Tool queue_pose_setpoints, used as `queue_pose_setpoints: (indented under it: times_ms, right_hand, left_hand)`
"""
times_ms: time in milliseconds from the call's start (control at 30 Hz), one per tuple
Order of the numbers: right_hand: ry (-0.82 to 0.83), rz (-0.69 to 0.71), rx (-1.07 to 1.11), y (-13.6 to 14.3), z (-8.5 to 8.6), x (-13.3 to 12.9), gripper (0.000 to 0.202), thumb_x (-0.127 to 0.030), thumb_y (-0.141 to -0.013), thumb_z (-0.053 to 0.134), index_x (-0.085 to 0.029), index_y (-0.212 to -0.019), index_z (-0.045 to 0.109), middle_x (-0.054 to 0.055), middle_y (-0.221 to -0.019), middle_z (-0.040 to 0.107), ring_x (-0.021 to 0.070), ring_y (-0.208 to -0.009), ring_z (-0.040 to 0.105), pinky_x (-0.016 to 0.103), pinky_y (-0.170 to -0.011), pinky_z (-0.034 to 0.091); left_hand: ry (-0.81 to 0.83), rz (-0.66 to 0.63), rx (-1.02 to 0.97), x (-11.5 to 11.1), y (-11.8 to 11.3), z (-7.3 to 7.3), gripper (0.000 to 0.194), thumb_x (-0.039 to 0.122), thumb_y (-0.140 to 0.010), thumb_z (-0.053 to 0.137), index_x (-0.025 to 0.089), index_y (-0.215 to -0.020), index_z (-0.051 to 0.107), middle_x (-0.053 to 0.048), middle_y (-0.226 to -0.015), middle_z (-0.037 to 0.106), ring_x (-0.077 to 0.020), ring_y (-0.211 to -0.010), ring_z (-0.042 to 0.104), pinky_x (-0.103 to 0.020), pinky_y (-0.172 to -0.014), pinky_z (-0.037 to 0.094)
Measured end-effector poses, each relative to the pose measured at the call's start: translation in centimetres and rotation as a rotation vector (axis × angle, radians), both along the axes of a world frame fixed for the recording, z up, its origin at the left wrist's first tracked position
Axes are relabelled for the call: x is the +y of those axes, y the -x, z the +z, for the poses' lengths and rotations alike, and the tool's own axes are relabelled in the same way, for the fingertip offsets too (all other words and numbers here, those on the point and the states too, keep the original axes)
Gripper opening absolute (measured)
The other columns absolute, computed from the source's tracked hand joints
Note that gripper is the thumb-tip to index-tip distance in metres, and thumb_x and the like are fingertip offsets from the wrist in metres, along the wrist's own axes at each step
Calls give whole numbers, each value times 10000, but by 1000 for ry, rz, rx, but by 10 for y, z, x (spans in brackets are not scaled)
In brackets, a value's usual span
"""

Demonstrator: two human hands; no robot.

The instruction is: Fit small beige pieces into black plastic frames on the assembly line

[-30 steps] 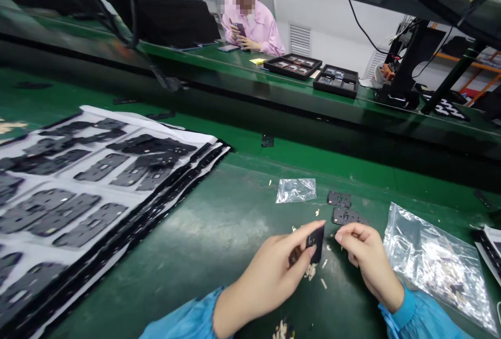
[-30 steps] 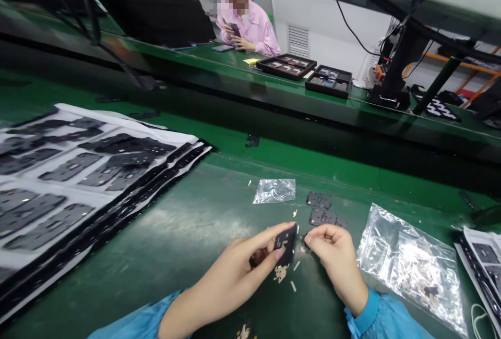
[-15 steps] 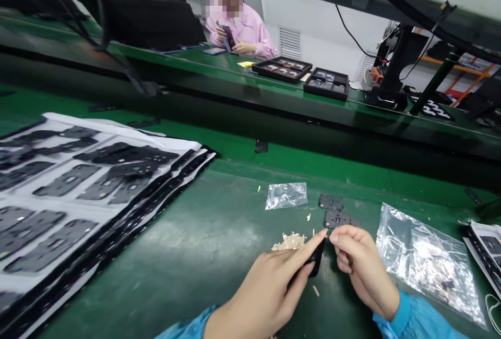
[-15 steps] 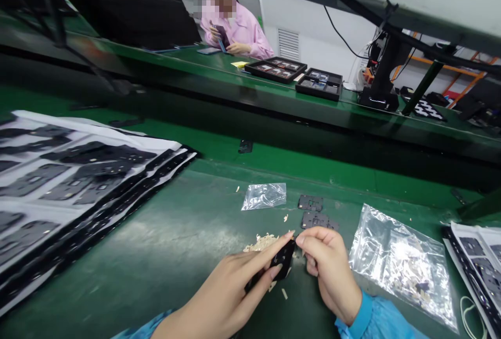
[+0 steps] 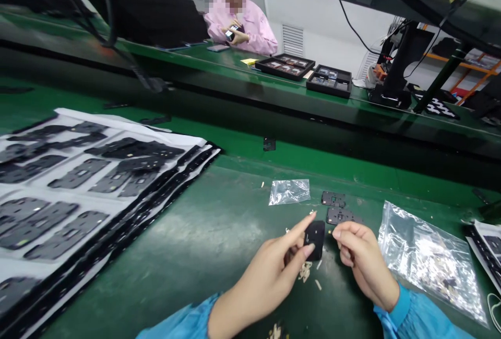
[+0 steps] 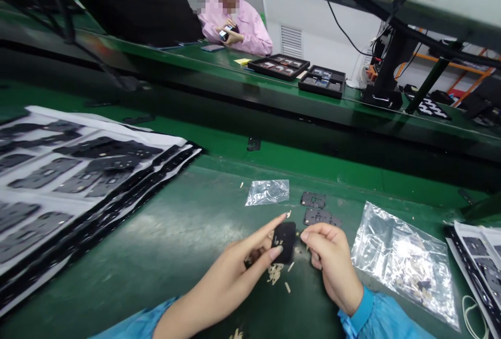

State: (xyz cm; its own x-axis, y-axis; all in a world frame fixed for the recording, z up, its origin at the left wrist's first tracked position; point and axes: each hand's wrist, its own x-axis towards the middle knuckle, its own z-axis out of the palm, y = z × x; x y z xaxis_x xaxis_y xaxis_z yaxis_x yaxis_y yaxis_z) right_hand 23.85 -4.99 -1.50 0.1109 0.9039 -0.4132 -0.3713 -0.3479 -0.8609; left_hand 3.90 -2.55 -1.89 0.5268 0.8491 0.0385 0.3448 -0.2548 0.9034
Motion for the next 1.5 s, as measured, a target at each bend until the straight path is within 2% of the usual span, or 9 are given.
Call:
queue_pose_setpoints:
  times_ms: [133, 267, 400, 467, 667, 867, 1500]
  right_hand:
    - [12, -11, -100, 0, -6, 0, 231, -340, -640, 831, -148, -685, 711, -62, -503, 458, 53, -428, 273, 206, -419, 156]
    - [8, 20, -160, 3, -8, -1, 207, -318, -609, 843, -156, -662, 726, -29, -528, 566, 62, -437, 324, 207, -434, 228]
    - [-35, 59, -248, 6, -12, -4, 198, -318, -610, 846, -159, -640, 730, 25, -588, 665, 115, -510, 482, 229, -506, 357]
    - [-64, 64, -295, 7, -15, -6, 200, -325, -625, 840, -159, -634, 729, 38, -605, 679, 132, -533, 506, 240, -518, 369]
    - [-99, 80, -369, 10, -20, -9, 170, -309, -681, 795, -165, -630, 723, 16, -566, 636, 127, -516, 468, 244, -504, 343]
    - [-74, 91, -356, 9, -18, -8, 181, -315, -665, 797, -164, -616, 711, 0, -529, 606, 113, -490, 433, 235, -488, 308]
    - [-87, 107, -377, 9, -18, -10, 146, -278, -675, 788, -172, -608, 713, -12, -525, 605, 110, -488, 436, 238, -484, 318]
  left_hand:
    - [266, 125, -132, 9, 0, 3, 553, 397, -980, 528, 181, -1482, 441, 63, -662, 498, -135, -600, 497, -263, -580, 393]
    - [347, 152, -173, 11, -1, 7, 531, 400, -934, 577, 170, -1398, 461, 72, -647, 496, -134, -592, 478, -267, -579, 373]
    - [341, 168, -156, 8, -3, 8, 503, 383, -919, 587, 177, -1367, 487, 74, -635, 487, -131, -587, 457, -264, -577, 365]
    - [320, 173, -153, 7, -4, 7, 538, 383, -922, 587, 178, -1407, 480, 79, -633, 468, -127, -586, 440, -263, -583, 371]
    - [264, 166, -138, 4, -5, 7, 536, 378, -937, 569, 172, -1427, 495, 70, -638, 466, -129, -597, 452, -257, -580, 388]
    - [238, 156, -130, 5, -4, 7, 491, 360, -939, 570, 181, -1394, 519, 71, -631, 469, -124, -582, 450, -246, -550, 377]
    - [214, 126, -100, 3, -1, 5, 497, 369, -960, 555, 203, -1426, 509, 69, -637, 463, -133, -598, 443, -269, -592, 389]
